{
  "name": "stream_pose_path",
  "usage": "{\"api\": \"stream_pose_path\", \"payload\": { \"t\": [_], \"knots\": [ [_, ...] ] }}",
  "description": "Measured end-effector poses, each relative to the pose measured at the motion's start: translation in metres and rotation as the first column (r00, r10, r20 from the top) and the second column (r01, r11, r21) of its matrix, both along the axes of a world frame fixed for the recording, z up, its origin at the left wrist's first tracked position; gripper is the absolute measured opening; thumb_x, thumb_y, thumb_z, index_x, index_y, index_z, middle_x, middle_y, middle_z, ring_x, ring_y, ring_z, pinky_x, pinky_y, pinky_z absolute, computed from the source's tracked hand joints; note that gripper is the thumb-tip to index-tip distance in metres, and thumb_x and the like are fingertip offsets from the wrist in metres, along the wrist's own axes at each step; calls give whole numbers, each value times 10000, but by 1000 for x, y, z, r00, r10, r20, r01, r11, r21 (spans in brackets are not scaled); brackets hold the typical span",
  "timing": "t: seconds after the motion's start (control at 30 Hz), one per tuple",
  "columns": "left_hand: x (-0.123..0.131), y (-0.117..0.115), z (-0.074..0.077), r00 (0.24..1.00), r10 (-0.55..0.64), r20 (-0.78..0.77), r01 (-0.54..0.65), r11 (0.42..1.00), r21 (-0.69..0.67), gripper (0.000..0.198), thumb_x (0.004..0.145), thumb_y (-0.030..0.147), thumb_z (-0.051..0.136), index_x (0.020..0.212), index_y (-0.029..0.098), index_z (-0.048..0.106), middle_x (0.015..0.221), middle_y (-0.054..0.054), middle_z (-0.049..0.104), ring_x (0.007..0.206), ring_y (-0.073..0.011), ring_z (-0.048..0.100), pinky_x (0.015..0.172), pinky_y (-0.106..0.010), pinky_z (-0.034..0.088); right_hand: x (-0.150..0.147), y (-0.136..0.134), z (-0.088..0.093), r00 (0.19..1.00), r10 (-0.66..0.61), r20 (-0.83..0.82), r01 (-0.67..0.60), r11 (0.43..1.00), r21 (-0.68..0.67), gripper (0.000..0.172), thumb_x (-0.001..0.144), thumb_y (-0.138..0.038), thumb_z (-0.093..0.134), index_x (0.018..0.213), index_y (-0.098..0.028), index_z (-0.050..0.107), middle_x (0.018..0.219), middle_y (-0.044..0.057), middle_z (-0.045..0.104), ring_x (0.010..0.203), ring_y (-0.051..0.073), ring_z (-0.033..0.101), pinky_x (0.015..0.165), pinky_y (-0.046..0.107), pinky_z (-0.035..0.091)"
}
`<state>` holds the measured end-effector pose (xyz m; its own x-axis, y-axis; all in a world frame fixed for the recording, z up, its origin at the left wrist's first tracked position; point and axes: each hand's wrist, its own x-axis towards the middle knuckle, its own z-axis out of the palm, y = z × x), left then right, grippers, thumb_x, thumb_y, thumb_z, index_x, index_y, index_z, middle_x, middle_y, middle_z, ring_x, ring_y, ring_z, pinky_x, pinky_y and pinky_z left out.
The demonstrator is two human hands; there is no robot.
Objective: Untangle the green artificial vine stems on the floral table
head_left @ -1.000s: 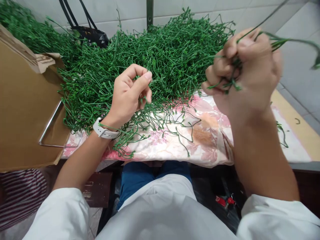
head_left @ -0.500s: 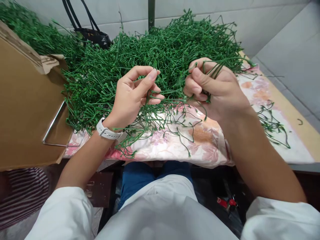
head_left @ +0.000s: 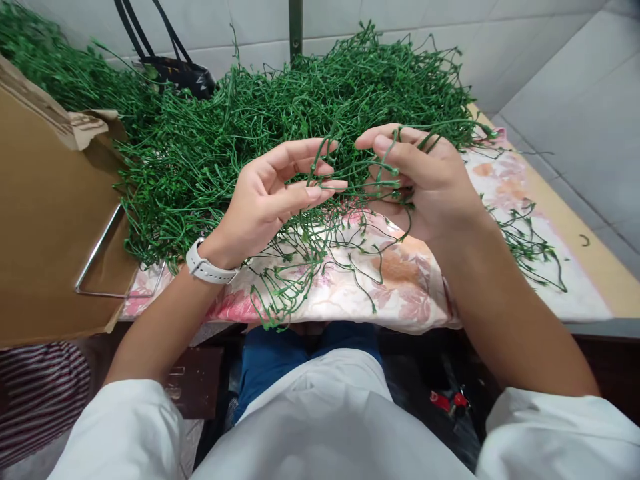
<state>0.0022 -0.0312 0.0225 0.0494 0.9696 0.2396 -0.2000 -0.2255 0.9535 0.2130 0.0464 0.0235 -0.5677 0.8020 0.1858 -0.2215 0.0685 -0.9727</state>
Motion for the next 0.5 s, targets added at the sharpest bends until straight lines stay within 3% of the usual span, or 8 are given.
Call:
{"api": "stream_pose_path", "payload": {
  "t": [0.1, 0.2, 0.33, 0.5],
  "knots": [
    [1, 1, -5, 998, -2, -55, 5, 998, 62, 422, 716, 296, 981, 1088, 241, 791, 1181, -27, 775, 1148, -239, 770, 1047, -390, 687, 0, 0, -5, 996, 71, 46, -75, 995, 72, 310, 926, -502, 799, 1007, -211, 726, 577, -79, 244, 472, 74, 216, 404, 246, 218],
    [0, 3, -9, 990, 28, -135, -10, 991, 133, 407, 743, 338, 971, 1105, 250, 807, 1114, -27, 755, 1110, -209, 757, 993, -349, 699, -3, -2, -9, 989, 104, 110, -124, 972, 197, 338, 890, -522, 836, 964, -199, 767, 585, -44, 415, 497, 83, 345, 436, 250, 290],
    [-2, 6, -11, 982, 27, -188, 6, 985, 175, 449, 723, 372, 981, 1127, 281, 807, 1091, -16, 743, 1072, -187, 734, 896, -297, 709, -4, -2, -8, 989, 54, 135, -95, 943, 319, 360, 872, -538, 850, 928, -188, 787, 748, 21, 627, 613, 106, 505, 505, 254, 384],
    [0, 3, -8, 975, -19, -221, 54, 987, 150, 481, 694, 402, 995, 1106, 257, 792, 1077, -14, 711, 999, -187, 756, 841, -293, 712, -4, -1, -5, 970, 162, 180, -222, 890, 397, 342, 850, -505, 875, 854, -175, 785, 744, 12, 646, 612, 97, 492, 531, 262, 389]
  ]
}}
